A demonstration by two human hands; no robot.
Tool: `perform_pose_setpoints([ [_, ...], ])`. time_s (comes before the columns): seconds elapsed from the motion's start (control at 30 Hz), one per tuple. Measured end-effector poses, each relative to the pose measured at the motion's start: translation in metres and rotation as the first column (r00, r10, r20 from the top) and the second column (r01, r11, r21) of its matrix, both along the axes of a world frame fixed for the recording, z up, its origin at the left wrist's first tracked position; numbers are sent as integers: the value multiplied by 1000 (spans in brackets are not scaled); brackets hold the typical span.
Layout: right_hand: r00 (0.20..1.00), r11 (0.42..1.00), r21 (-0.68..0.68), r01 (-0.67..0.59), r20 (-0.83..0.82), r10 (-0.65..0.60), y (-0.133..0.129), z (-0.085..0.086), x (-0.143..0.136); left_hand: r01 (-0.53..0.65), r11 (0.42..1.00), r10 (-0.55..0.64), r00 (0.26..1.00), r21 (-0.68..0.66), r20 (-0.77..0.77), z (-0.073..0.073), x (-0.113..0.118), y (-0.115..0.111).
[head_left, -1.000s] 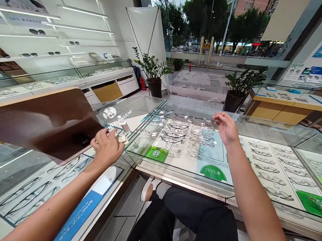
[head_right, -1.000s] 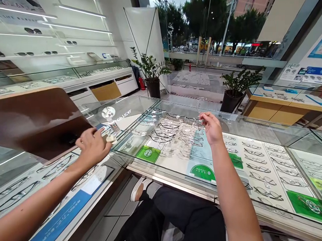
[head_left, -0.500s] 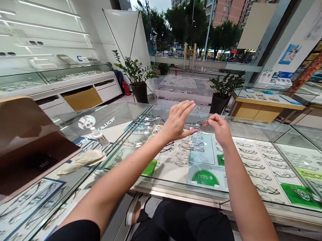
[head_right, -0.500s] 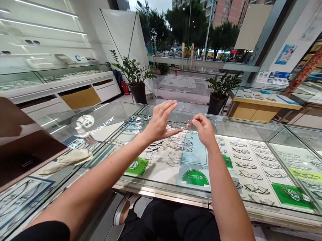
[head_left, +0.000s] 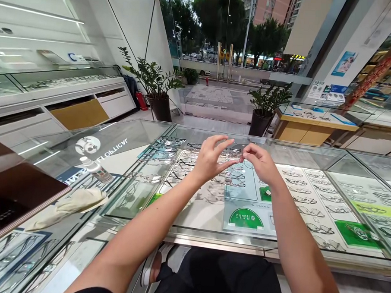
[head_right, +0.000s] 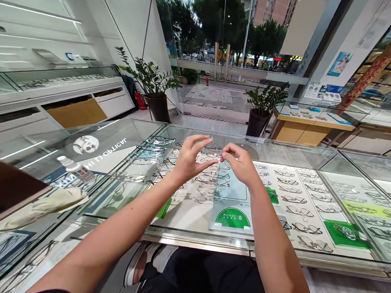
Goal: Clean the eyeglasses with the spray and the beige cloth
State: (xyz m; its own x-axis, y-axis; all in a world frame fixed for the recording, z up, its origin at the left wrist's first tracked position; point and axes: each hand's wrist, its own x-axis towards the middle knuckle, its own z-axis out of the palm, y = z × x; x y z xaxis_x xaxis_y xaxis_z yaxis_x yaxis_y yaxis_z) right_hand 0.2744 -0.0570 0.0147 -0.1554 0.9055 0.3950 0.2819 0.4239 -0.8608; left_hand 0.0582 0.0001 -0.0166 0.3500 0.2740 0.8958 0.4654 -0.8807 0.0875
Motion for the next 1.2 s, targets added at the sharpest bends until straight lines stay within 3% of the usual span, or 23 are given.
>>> perform_pose_setpoints([
  [0.17,999,1000,-6,-6,34,6,-4,4,0,58,997,-57,998,-41,34,2,-2,0],
  [0.37,999,1000,-13,-28,17,28,-8,9,2,102,995,-102,994,7,40,6,-3,-3],
  [0.5,1000,994,104,21,-25,-18,-10,9,1,56,997,-48,988,-54,147,8,-3,-7],
  [0.63,964,907,325,267,-77,-256,-11,1,-10,2,996,28,943,-91,331,12,-5,-7],
  [0.77,908,821,399,407,-78,-412,-9,-12,-26,22,988,51,892,-155,449,13,-5,-5],
  [0.97,861,734,482,479,-94,-500,-7,-20,-34,87,976,15,888,-199,459,10,-2,-7],
  [1.2,818,657,561,503,-63,-572,-8,-23,-33,57,985,20,900,-164,436,7,-2,-6],
])
